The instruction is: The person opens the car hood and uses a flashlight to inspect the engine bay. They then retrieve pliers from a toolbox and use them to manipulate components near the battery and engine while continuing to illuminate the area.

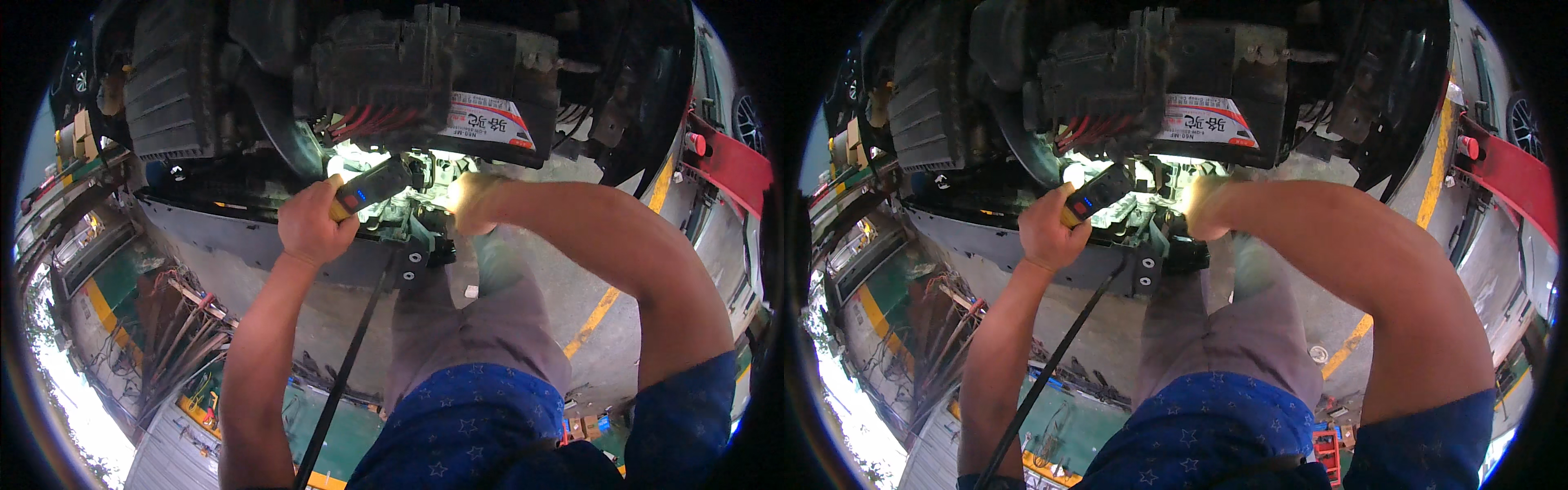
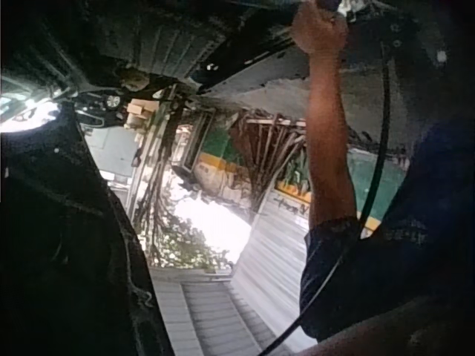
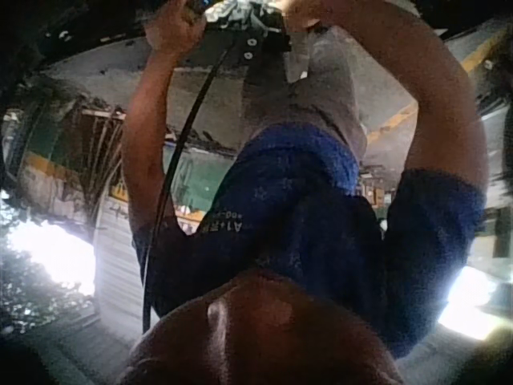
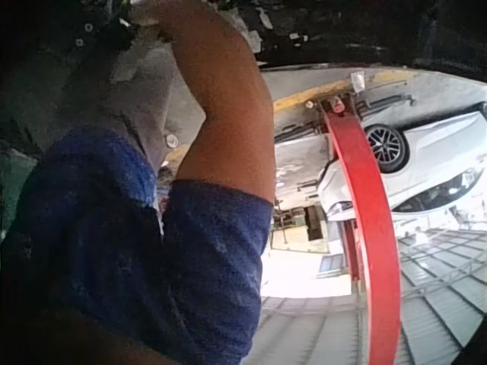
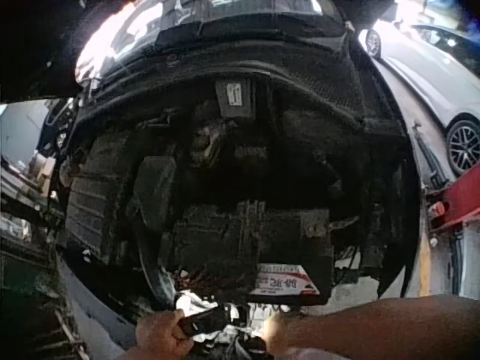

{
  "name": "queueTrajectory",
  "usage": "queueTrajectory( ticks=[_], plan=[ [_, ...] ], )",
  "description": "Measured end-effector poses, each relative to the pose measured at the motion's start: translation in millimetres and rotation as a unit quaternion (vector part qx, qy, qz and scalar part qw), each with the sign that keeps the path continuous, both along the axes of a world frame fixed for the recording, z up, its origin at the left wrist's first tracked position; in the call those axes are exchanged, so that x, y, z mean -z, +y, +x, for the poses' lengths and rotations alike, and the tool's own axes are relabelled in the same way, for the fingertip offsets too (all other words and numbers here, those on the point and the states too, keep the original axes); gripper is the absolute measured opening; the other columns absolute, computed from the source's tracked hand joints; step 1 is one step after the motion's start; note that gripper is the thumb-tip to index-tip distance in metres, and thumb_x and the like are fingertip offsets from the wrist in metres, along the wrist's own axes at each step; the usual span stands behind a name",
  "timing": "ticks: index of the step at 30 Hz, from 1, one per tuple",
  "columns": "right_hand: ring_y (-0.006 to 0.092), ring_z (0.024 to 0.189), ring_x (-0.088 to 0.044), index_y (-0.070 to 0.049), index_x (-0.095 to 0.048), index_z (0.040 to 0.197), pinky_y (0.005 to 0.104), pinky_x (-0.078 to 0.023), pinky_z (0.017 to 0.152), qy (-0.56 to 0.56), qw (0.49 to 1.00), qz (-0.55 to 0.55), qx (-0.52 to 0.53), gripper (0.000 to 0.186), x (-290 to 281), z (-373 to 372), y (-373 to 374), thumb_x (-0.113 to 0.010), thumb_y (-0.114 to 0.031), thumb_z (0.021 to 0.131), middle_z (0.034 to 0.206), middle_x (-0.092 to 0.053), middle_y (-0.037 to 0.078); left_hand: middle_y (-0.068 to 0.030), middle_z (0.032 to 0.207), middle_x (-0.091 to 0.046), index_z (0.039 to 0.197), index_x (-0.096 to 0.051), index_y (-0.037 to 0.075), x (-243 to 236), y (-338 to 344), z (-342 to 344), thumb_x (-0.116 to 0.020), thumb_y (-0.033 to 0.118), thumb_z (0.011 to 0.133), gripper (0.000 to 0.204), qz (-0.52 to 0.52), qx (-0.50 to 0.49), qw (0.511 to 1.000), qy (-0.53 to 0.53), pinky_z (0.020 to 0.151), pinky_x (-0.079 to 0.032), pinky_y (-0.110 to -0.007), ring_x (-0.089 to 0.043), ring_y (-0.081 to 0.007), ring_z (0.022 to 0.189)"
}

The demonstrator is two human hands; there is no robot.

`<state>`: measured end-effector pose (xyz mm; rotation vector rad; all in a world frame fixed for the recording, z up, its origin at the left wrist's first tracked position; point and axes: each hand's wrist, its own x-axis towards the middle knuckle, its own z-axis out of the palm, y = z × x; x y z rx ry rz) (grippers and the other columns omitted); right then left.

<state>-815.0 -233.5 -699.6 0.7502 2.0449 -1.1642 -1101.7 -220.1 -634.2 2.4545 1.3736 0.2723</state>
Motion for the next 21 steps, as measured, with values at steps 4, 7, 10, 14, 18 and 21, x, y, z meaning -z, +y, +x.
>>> queueTrajectory(
  ticks=[4, 7, 10, 14, 18, 21],
  plan=[
    [0.0320, 0.103, -0.074, -0.006, -0.078, 0.117, 0.0470, -0.060, 0.083, -0.052, 0.996, -0.053, -0.055, 0.036, -33.8, -29.0, 12.0, -0.063, -0.020, 0.087, 0.112, -0.077, 0.015, -0.0131, 0.089, -0.070, 0.115, -0.069, 0.004, -6.0, 0.4, 3.5, -0.077, 0.016, 0.070, 0.047, -0.033, -0.006, 0.999, 0.000, 0.068, -0.056, -0.045, -0.070, -0.0376, 0.079],
    [0.0308, 0.103, -0.075, -0.009, -0.078, 0.117, 0.0464, -0.061, 0.081, -0.082, 0.995, -0.038, -0.049, 0.035, -31.6, -25.8, 9.1, -0.068, -0.022, 0.086, 0.111, -0.077, 0.014, -0.0130, 0.089, -0.070, 0.114, -0.069, 0.004, -6.5, 0.1, -0.6, -0.077, 0.016, 0.070, 0.047, -0.044, -0.006, 0.999, 0.007, 0.068, -0.056, -0.045, -0.070, -0.0375, 0.079],
    [0.0326, 0.098, -0.075, -0.013, -0.077, 0.117, 0.0472, -0.062, 0.079, -0.063, 0.995, -0.010, 0.076, 0.033, -18.7, 15.8, -1.0, -0.069, -0.018, 0.085, 0.101, -0.076, 0.013, -0.0113, 0.086, -0.068, 0.114, -0.069, 0.005, -4.1, -2.2, -0.7, -0.077, 0.017, 0.068, 0.048, -0.038, -0.011, 0.999, 0.003, 0.066, -0.055, -0.045, -0.069, -0.0358, 0.078],
    [0.0369, 0.086, -0.074, -0.010, -0.077, 0.105, 0.0494, -0.060, 0.070, 0.030, 0.993, 0.034, 0.106, 0.028, 32.1, 47.0, -18.0, -0.067, -0.012, 0.079, 0.084, -0.072, 0.017, -0.0079, 0.081, -0.065, 0.114, -0.070, 0.008, -3.0, 2.2, 2.1, -0.077, 0.020, 0.066, 0.051, -0.041, -0.013, 0.999, 0.007, 0.062, -0.053, -0.045, -0.067, -0.0331, 0.073],
    [0.0335, 0.092, -0.075, -0.011, -0.079, 0.105, 0.0470, -0.062, 0.075, -0.001, 0.998, 0.031, 0.056, 0.027, 10.8, 25.6, -12.5, -0.071, -0.016, 0.080, 0.094, -0.076, 0.013, -0.0080, 0.081, -0.065, 0.114, -0.070, 0.008, -1.8, -0.1, 0.4, -0.077, 0.021, 0.066, 0.050, -0.033, -0.016, 0.999, 0.001, 0.063, -0.053, -0.045, -0.067, -0.0329, 0.073],
    [0.0300, 0.095, -0.076, -0.008, -0.080, 0.109, 0.0442, -0.062, 0.078, -0.056, 0.991, 0.004, -0.120, 0.032, -32.0, -23.7, 7.8, -0.072, -0.016, 0.078, 0.100, -0.078, 0.013, -0.0080, 0.081, -0.066, 0.115, -0.069, 0.009, -3.5, -2.9, -0.6, -0.077, 0.021, 0.066, 0.051, -0.027, -0.016, 0.999, 0.003, 0.063, -0.053, -0.044, -0.067, -0.0326, 0.073]
  ],
)
